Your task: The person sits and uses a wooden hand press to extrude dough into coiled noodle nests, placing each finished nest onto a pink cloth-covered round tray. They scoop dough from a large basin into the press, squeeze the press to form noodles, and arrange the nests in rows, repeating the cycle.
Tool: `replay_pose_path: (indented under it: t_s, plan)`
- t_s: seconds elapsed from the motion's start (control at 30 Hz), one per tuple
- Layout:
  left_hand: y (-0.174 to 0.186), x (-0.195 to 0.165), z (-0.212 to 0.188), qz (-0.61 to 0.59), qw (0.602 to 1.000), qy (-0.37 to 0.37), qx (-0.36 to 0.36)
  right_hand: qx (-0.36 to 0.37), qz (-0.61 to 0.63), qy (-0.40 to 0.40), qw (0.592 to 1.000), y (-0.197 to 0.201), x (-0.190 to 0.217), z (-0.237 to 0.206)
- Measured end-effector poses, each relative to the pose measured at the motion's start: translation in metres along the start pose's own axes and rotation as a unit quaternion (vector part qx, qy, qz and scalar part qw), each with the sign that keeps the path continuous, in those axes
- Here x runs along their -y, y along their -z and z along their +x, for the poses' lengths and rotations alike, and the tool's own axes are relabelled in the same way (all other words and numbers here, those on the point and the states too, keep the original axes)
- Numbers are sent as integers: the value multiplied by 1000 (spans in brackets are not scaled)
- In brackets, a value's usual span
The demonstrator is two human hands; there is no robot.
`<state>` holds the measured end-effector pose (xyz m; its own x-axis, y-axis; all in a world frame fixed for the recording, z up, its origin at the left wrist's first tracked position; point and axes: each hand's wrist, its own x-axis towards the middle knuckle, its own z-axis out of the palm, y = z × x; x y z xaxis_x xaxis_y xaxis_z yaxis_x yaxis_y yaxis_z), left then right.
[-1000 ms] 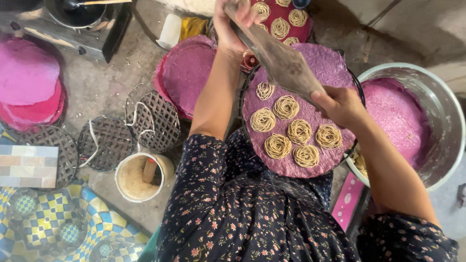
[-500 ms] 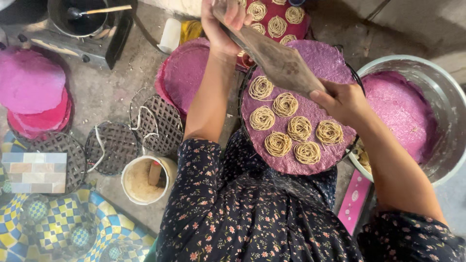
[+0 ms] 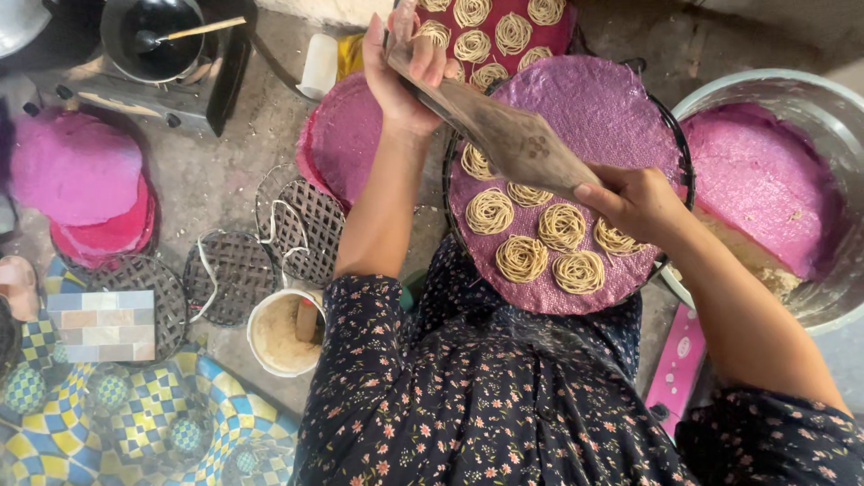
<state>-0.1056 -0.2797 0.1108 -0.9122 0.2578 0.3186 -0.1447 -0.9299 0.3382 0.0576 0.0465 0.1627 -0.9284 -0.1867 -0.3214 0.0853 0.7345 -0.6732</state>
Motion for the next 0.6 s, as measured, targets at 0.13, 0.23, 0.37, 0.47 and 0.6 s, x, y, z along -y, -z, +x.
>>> replay_pose_path:
  t_s: [0.13, 0.23, 0.37, 0.47, 0.6]
  plan:
    - [26, 33, 4, 1, 993, 78, -87, -4, 25, -4, 1000, -3, -14, -1]
    - [55, 70, -13, 324, 916, 215, -103, -10, 73, -27, 997, -8, -19, 2]
    - [85, 104, -34, 627, 718, 283, -106, -11, 111, -11, 994, -12, -22, 2]
    - [88, 104, -44, 587, 728, 326, -137, -12, 102, 1, 995, -14, -24, 3]
    - [84, 95, -49, 609, 676, 372, -183, -10, 152, -26, 988, -19, -26, 5]
